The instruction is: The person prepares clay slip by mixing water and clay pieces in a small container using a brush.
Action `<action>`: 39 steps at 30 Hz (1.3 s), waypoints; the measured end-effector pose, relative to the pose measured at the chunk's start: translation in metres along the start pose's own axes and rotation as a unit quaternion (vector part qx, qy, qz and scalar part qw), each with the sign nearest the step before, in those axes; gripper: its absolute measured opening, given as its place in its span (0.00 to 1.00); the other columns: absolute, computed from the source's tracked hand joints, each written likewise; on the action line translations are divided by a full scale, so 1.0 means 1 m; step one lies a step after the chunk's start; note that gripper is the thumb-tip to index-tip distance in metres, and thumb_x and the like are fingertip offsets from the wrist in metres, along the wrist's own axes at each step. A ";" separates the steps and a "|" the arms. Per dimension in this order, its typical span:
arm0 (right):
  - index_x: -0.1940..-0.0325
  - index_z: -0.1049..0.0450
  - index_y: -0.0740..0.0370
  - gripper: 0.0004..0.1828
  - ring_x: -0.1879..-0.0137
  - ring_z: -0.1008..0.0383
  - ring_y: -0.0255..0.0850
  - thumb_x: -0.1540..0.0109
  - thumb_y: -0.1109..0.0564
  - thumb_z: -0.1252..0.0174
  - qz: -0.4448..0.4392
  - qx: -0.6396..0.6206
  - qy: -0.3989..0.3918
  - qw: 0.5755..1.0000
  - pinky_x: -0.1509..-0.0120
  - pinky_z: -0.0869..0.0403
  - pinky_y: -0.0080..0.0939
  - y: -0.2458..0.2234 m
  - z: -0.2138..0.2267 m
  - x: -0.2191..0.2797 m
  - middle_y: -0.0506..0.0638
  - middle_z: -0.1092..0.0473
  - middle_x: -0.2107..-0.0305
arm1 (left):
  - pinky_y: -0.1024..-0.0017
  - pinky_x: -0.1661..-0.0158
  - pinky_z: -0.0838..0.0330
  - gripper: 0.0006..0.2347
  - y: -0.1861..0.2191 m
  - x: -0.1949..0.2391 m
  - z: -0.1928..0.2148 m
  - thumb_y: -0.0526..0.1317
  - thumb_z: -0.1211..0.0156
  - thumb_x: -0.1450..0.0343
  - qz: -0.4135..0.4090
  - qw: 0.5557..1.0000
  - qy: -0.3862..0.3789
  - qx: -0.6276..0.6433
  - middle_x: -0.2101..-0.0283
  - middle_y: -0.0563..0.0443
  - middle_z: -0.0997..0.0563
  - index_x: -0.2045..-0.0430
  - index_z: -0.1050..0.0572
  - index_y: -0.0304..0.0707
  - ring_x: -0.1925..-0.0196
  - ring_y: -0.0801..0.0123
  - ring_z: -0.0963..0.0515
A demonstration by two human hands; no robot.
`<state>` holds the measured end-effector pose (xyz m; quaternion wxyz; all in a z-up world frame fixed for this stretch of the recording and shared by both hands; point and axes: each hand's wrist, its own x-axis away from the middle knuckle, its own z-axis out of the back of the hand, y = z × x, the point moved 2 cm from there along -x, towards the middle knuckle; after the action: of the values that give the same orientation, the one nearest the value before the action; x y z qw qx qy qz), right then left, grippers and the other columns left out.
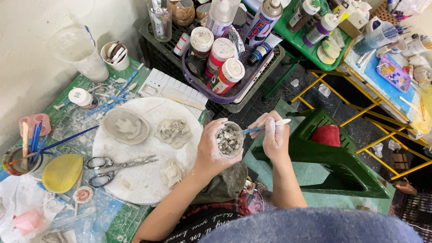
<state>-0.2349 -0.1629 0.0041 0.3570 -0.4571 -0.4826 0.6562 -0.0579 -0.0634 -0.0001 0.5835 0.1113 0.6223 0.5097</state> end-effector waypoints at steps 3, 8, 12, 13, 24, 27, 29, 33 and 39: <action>0.65 0.38 0.63 0.20 0.72 0.27 0.38 0.23 0.51 0.63 -0.016 -0.034 0.011 0.999 0.67 0.27 0.35 0.012 -0.004 -0.002 0.57 0.27 0.71 | 0.60 0.40 0.26 0.39 0.002 0.001 0.001 0.36 0.20 0.44 0.019 1.000 -0.001 0.004 0.39 0.39 0.28 0.40 0.40 0.34 0.39 0.49 0.24; 0.62 0.38 0.61 0.18 0.69 0.28 0.38 0.24 0.50 0.63 -0.017 -0.115 -0.013 0.993 0.66 0.27 0.36 0.026 -0.012 0.004 0.57 0.28 0.69 | 0.63 0.42 0.24 0.39 0.005 -0.001 0.007 0.37 0.20 0.44 0.055 0.998 -0.011 0.027 0.40 0.39 0.27 0.40 0.39 0.33 0.42 0.53 0.21; 0.61 0.38 0.61 0.18 0.68 0.29 0.38 0.24 0.48 0.62 0.027 -0.139 -0.002 0.990 0.65 0.28 0.36 0.026 -0.011 0.012 0.57 0.29 0.68 | 0.64 0.42 0.24 0.40 0.009 -0.001 0.010 0.38 0.19 0.45 0.092 0.994 -0.024 0.053 0.42 0.40 0.26 0.40 0.39 0.33 0.43 0.57 0.20; 0.61 0.38 0.61 0.19 0.68 0.29 0.38 0.24 0.47 0.61 0.053 -0.124 0.000 0.991 0.65 0.28 0.36 0.023 -0.011 0.016 0.57 0.29 0.68 | 0.65 0.42 0.24 0.40 0.010 -0.001 0.010 0.38 0.19 0.44 0.091 0.993 -0.022 0.069 0.42 0.41 0.26 0.40 0.40 0.33 0.43 0.59 0.20; 0.58 0.37 0.62 0.21 0.64 0.25 0.41 0.26 0.41 0.55 0.187 -0.110 -0.054 0.975 0.59 0.23 0.40 -0.012 -0.010 0.007 0.57 0.27 0.67 | 0.64 0.38 0.27 0.42 0.002 -0.001 0.018 0.37 0.20 0.45 0.143 0.974 -0.066 0.161 0.42 0.41 0.26 0.38 0.43 0.34 0.40 0.61 0.22; 0.58 0.37 0.62 0.21 0.59 0.24 0.45 0.25 0.42 0.56 0.170 -0.111 -0.120 0.972 0.52 0.23 0.44 -0.013 -0.023 0.005 0.58 0.28 0.65 | 0.64 0.36 0.27 0.42 0.001 0.001 0.017 0.38 0.19 0.43 0.110 0.973 -0.077 0.188 0.39 0.40 0.27 0.37 0.44 0.34 0.38 0.61 0.23; 0.60 0.36 0.61 0.21 0.59 0.23 0.44 0.25 0.41 0.57 0.147 -0.138 -0.145 0.969 0.53 0.23 0.44 -0.013 -0.030 0.004 0.58 0.27 0.66 | 0.64 0.36 0.27 0.42 -0.001 0.002 0.017 0.38 0.20 0.44 0.127 0.964 -0.091 0.213 0.38 0.40 0.27 0.37 0.44 0.34 0.38 0.60 0.23; 0.61 0.37 0.59 0.22 0.59 0.25 0.44 0.23 0.41 0.58 0.099 -0.122 -0.218 0.963 0.49 0.25 0.45 -0.013 -0.039 0.008 0.56 0.28 0.67 | 0.65 0.37 0.27 0.42 0.002 0.002 0.020 0.38 0.18 0.46 0.083 0.985 -0.106 0.105 0.40 0.41 0.26 0.38 0.41 0.35 0.38 0.59 0.23; 0.63 0.36 0.61 0.21 0.63 0.23 0.46 0.25 0.43 0.56 0.153 -0.090 -0.185 0.966 0.56 0.22 0.46 -0.013 -0.032 0.013 0.59 0.27 0.69 | 0.64 0.36 0.29 0.43 0.002 0.002 0.023 0.39 0.19 0.45 0.121 0.972 -0.107 0.171 0.39 0.42 0.28 0.37 0.44 0.34 0.37 0.60 0.23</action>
<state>-0.2090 -0.1375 0.0098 0.1138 -0.4263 -0.5216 0.7302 -0.0397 -0.0497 0.0048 0.5530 0.3373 0.6162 0.4480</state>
